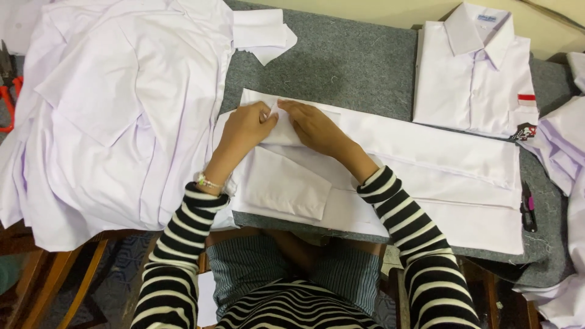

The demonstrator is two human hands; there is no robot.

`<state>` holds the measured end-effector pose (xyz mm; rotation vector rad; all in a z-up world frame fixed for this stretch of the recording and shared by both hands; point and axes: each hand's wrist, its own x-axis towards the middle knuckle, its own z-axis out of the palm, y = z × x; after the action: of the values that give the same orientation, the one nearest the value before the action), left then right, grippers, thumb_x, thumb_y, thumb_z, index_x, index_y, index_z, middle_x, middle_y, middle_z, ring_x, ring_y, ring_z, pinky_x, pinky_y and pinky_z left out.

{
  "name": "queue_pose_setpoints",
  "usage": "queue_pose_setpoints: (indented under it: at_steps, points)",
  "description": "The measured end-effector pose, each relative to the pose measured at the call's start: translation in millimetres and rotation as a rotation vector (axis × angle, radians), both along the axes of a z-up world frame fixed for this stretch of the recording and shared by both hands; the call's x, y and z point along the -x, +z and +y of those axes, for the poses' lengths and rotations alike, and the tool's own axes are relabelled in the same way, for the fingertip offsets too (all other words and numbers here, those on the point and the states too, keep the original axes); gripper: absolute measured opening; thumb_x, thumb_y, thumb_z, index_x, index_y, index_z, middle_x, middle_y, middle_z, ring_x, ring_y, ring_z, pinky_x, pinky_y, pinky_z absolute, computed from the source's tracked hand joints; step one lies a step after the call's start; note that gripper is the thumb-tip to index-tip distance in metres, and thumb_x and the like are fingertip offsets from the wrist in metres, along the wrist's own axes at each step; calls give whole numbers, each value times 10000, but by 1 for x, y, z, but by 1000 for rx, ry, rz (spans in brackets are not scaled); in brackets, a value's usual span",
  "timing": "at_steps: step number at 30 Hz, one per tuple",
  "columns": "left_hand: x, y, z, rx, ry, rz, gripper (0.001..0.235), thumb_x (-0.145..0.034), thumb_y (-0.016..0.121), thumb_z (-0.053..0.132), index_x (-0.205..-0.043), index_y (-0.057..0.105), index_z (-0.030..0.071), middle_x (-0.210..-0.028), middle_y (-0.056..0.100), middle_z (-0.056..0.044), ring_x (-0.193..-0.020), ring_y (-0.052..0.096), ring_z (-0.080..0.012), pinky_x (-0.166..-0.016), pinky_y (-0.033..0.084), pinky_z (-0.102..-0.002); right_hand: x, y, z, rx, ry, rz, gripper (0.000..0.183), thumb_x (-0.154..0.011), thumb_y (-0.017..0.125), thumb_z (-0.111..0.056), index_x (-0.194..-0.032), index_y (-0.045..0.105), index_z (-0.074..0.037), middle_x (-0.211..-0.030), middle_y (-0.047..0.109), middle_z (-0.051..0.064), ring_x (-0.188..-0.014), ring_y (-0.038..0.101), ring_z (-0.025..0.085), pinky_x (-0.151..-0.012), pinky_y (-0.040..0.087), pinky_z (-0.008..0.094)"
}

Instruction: A person is smoothing and folding white collared shirts on a work table in a factory setting.

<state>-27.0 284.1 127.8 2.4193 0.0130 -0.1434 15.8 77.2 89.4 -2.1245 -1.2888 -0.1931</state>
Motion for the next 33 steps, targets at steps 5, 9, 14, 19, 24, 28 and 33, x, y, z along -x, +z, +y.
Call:
queue_pose_setpoints:
  at_steps: [5, 9, 14, 19, 24, 28, 33]
  points:
    - [28, 26, 9, 127, -56, 52, 352, -950, 629, 322, -1135, 687, 29, -881, 753, -152, -851, 728, -344, -787, 560, -463, 4, 6, 0, 49, -65, 190, 362, -1078, 412, -70, -1418, 514, 2, -1431, 577, 199, -1358, 532, 352, -1157, 400, 475]
    - [44, 21, 22, 225, -51, 37, 415, -953, 632, 242, -1315, 519, 71, -896, 714, -154, -903, 704, -341, -836, 535, -470, 4, 7, 0, 11, -58, 262, 381, -1102, 404, -180, -1431, 513, -23, -1439, 579, 198, -1353, 534, 363, -1142, 408, 498]
    - [44, 0, 26, 189, -58, 24, 349, -954, 636, 219, -1266, 541, 95, -848, 686, -106, -865, 691, -296, -809, 533, -433, 8, -5, 2, 174, -106, 90, 466, -1118, 405, -359, -1470, 474, -61, -1495, 526, 156, -1419, 462, 311, -1165, 353, 471]
    - [48, 11, 33, 142, -76, 22, 318, -920, 668, 218, -1220, 611, 132, -837, 660, -76, -867, 681, -268, -808, 538, -415, 10, -19, 5, 298, -191, -80, 526, -1126, 351, -455, -1517, 459, -121, -1559, 481, 79, -1467, 408, 216, -1204, 287, 376]
    - [54, 40, 17, 177, -394, -425, 160, -999, 558, 45, -1077, 680, -24, -1018, 639, -226, -1080, 605, -434, -974, 483, -509, 7, -27, 5, 356, -208, -204, 617, -1108, 311, -543, -1540, 437, -121, -1588, 453, 75, -1487, 379, 201, -1226, 248, 380]
    - [48, 57, 9, 235, -507, -221, 281, -1042, 501, 130, -1186, 707, 7, -1222, 675, -244, -1238, 577, -422, -1114, 382, -531, 2, -35, 1, 367, -163, -125, 586, -1103, 322, -463, -1579, 376, -126, -1645, 364, 72, -1528, 306, 215, -1248, 196, 419]
    - [42, 55, 12, 291, -493, 9, 336, -1029, 560, 239, -1197, 717, -7, -1316, 637, -285, -1328, 528, -427, -1218, 236, -525, -2, -14, -13, 131, 21, 163, 492, -1072, 377, -133, -1555, 400, -42, -1614, 408, 167, -1511, 333, 329, -1230, 205, 531]
